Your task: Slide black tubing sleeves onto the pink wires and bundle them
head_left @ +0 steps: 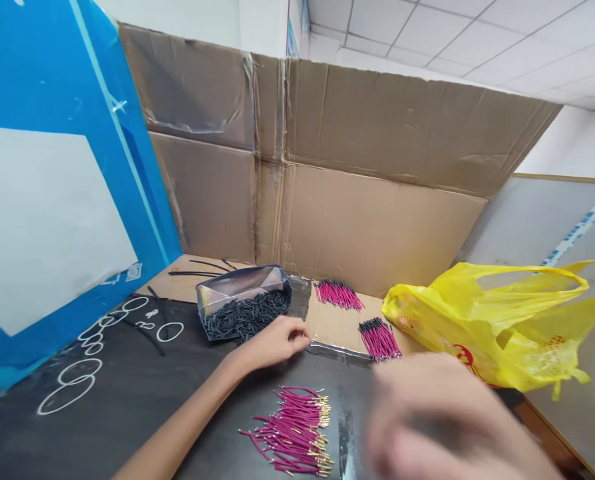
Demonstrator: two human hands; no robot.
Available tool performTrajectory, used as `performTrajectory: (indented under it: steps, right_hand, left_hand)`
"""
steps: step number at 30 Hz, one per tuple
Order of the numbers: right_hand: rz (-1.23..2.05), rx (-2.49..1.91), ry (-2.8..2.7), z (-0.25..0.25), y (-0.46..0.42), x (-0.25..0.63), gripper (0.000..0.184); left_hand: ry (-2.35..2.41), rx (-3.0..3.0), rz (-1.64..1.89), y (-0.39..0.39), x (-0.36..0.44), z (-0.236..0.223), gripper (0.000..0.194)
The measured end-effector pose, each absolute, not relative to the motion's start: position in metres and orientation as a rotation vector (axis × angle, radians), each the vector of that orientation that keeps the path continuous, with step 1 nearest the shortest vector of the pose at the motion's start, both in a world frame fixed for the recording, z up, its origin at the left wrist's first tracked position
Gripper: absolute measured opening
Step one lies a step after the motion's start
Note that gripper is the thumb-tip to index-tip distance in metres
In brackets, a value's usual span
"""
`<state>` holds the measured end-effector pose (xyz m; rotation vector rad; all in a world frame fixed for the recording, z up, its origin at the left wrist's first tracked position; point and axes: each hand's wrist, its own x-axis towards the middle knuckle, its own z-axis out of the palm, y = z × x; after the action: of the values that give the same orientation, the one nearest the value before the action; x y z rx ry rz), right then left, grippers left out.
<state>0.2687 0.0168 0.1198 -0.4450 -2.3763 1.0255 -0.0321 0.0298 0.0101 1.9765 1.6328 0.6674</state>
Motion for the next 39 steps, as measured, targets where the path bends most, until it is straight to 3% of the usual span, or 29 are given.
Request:
performTrajectory:
  steps: [6, 9, 25, 39]
  right_hand:
    - [1.060, -0.812, -2.277, -0.012, 0.063, 0.224, 0.028]
    - [1.001, -0.807, -2.349, -0.053, 0.065, 0.228, 0.023]
    - [0.757, -0.723, -2.578, -0.054, 0.056, 0.228, 0.009]
    - [0.481, -0.760, -2.678, -0.059, 0.054, 0.224, 0.017]
  left_hand:
    - [1.456, 2.077, 0.533, -0.015, -0.014, -0.018, 0.013]
    - [1.446, 2.130, 0.515, -0.017, -0.015, -0.022, 0.009]
    - [1.499, 2.281, 0.394, -0.011, -0.002, -0.031, 0.006]
    - [1.438, 2.324, 0.517, -0.005, 0.002, -0.037, 0.012]
